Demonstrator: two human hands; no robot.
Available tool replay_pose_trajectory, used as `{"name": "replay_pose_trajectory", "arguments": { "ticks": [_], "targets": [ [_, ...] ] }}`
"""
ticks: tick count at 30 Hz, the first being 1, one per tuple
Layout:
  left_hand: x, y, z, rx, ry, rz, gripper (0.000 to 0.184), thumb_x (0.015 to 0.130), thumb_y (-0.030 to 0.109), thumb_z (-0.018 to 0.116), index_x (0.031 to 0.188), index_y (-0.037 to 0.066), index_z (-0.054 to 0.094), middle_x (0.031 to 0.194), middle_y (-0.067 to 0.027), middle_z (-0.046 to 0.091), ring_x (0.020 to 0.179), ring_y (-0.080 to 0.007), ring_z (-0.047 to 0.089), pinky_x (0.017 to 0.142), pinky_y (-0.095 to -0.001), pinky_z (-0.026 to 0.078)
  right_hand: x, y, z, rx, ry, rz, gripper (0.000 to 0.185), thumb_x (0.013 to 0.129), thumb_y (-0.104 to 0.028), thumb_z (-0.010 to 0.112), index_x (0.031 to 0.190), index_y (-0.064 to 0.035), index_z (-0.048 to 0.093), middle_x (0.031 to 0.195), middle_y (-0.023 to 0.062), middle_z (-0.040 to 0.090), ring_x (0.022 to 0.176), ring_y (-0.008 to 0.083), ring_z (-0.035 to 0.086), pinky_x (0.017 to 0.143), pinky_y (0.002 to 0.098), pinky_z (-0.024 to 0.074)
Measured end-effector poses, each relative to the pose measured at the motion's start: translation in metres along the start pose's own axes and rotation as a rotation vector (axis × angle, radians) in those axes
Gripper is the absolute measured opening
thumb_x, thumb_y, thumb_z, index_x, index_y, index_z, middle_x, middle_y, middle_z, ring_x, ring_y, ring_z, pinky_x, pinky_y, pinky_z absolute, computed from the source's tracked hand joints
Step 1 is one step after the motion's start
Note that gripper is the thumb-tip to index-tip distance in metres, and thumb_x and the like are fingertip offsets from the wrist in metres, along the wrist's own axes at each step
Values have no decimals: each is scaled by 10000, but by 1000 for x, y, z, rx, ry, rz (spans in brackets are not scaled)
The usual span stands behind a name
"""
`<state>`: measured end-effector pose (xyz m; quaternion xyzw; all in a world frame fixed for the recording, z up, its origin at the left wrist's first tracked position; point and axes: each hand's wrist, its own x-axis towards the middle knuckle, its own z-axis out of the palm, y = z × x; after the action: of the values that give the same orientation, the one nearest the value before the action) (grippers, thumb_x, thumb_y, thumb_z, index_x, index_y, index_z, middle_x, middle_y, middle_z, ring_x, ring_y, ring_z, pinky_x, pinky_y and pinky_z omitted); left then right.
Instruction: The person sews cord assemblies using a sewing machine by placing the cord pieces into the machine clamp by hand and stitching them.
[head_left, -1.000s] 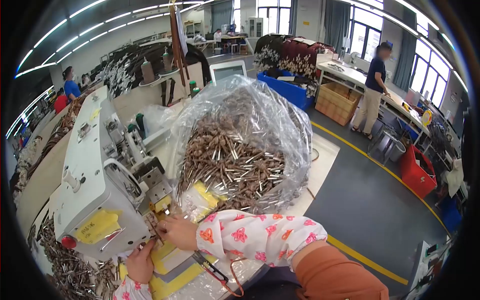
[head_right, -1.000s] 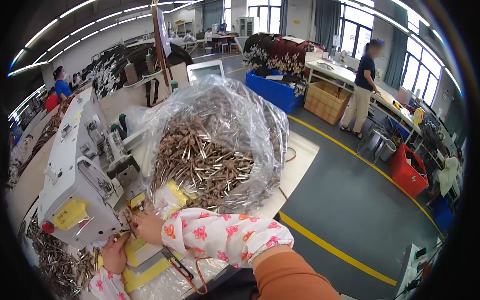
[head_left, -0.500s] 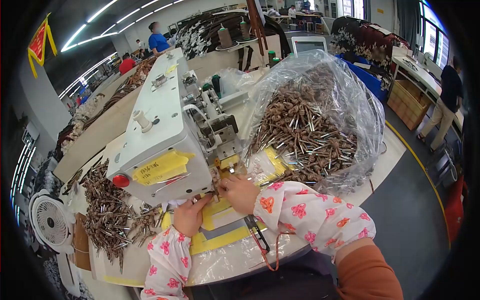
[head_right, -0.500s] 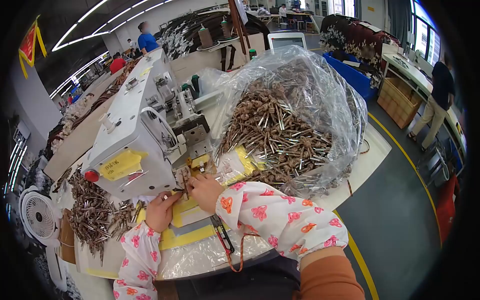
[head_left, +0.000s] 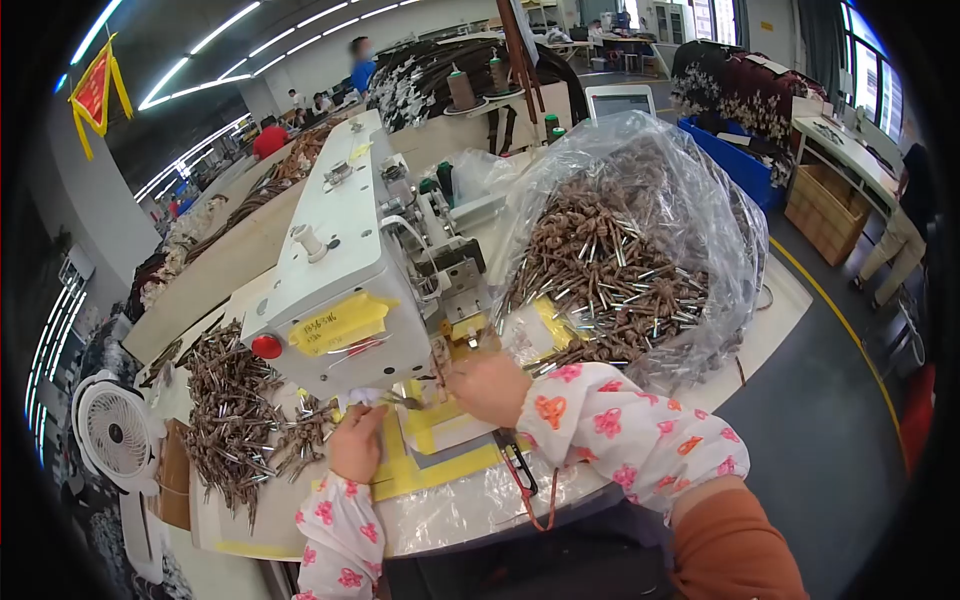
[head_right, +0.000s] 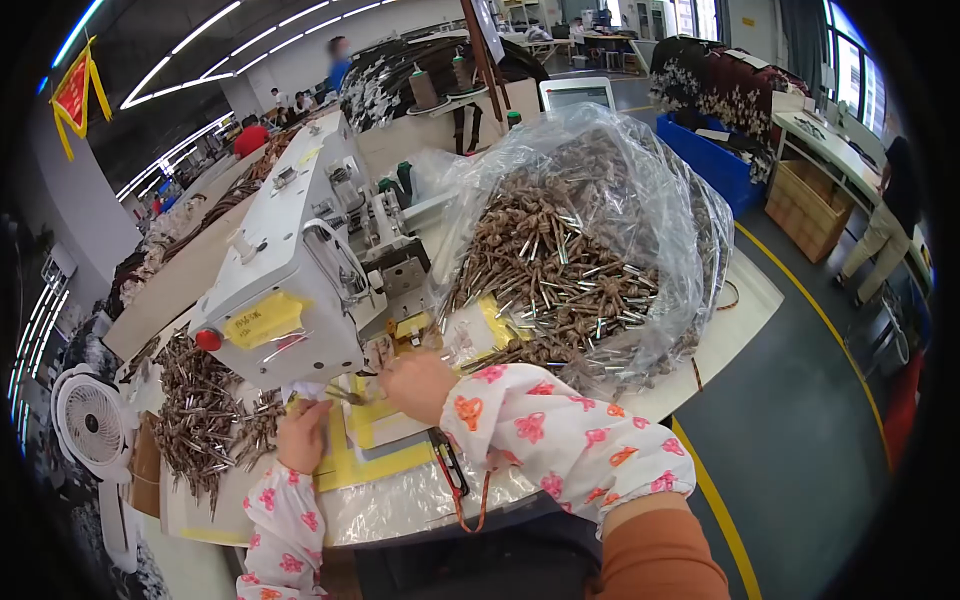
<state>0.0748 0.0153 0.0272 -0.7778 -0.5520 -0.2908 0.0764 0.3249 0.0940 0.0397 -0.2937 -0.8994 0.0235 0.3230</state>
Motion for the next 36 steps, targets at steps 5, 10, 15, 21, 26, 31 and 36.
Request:
{"name": "replay_pose_trajectory", "arguments": {
  "ticks": [5,10,15,21,26,31,36],
  "targets": [
    [-14,-29,-29,160,-103,-107,315,717,-42,544,999,64,636,1000,-132,602,908,-325,560,780,-386,464,-32,40,-90,-288,-187,208,173,692,-219,652,669,-56,603,712,90,597,713,279,597,640,406,473],
    [12,26,3,23,-57,40,270,795,22,533,1059,18,592,1030,-169,592,982,-358,509,880,-414,395,-59,63,-119,-377,-416,344,166,670,-198,661,774,-69,654,732,91,614,750,278,600,683,409,471],
    [35,32,44,-108,-45,38,251,793,25,530,1036,18,592,986,-164,599,896,-345,564,771,-405,457,-67,61,-105,-395,-392,292,152,669,-150,640,797,-69,648,734,100,623,754,283,604,681,411,470],
    [35,21,43,-38,-110,-23,218,797,38,538,998,63,618,935,-114,625,746,-313,614,616,-378,495,-28,24,-130,95,-171,174,142,698,-64,574,833,-58,617,753,96,597,691,272,602,623,361,489],
    [34,17,33,-257,-131,-167,205,820,108,572,1013,82,637,956,-116,636,746,-288,625,625,-350,505,7,-1,-58,669,-464,53,209,719,-22,589,924,1,625,786,115,610,666,211,607,614,312,483],
    [33,19,33,-339,26,92,228,795,244,625,991,130,640,930,-54,647,674,-251,629,587,-330,502,9,6,16,706,-293,268,226,710,-44,650,930,5,632,732,99,609,623,165,577,603,277,473],
    [33,16,44,-272,-42,61,224,778,187,615,992,124,638,943,-67,640,756,-247,627,615,-335,501,9,11,23,538,-136,320,223,702,-44,684,916,7,642,687,85,586,551,156,535,539,284,451]
  ]
}}
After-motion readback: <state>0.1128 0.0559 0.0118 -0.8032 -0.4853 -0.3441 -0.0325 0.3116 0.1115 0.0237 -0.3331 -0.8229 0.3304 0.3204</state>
